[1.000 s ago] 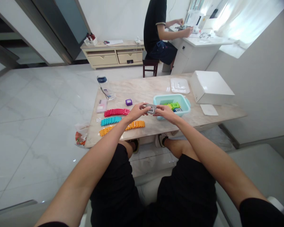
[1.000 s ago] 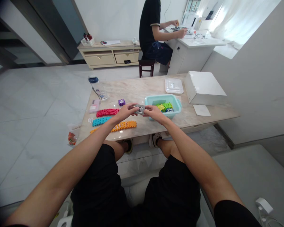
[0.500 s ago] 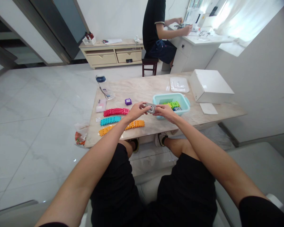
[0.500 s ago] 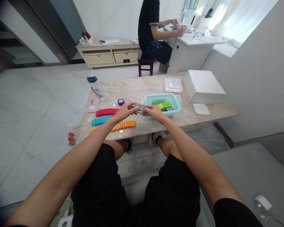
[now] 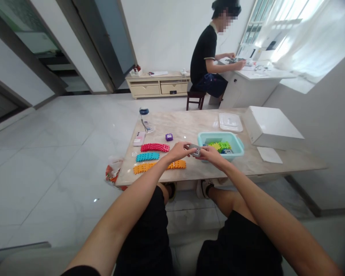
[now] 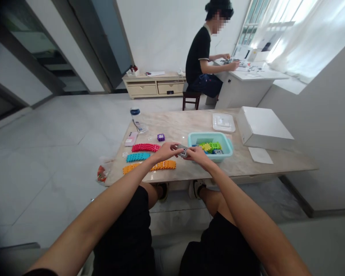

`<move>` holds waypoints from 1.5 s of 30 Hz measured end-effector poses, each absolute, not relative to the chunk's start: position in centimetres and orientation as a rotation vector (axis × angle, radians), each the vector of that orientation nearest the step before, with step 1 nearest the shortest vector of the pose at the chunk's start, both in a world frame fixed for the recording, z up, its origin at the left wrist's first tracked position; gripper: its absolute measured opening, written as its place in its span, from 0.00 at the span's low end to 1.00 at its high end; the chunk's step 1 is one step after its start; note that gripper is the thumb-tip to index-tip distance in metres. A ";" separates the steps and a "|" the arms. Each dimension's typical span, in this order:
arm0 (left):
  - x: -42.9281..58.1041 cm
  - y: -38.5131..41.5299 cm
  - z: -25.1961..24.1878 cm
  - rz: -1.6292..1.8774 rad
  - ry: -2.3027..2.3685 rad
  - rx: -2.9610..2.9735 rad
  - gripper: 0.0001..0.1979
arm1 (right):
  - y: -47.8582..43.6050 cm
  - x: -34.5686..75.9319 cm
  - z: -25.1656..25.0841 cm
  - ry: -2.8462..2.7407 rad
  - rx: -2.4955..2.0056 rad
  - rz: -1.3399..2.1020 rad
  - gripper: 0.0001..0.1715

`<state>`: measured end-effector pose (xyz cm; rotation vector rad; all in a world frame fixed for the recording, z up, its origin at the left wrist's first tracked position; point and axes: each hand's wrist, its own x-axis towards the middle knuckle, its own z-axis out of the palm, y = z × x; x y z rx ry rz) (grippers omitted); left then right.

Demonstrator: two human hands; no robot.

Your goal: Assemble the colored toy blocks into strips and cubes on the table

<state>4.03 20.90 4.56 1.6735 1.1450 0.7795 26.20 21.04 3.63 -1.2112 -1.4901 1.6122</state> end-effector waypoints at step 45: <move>3.0 20.2 5.1 0.771 1.292 1.681 0.24 | 21.6 23.4 1.8 -1.440 -1.158 1.707 0.09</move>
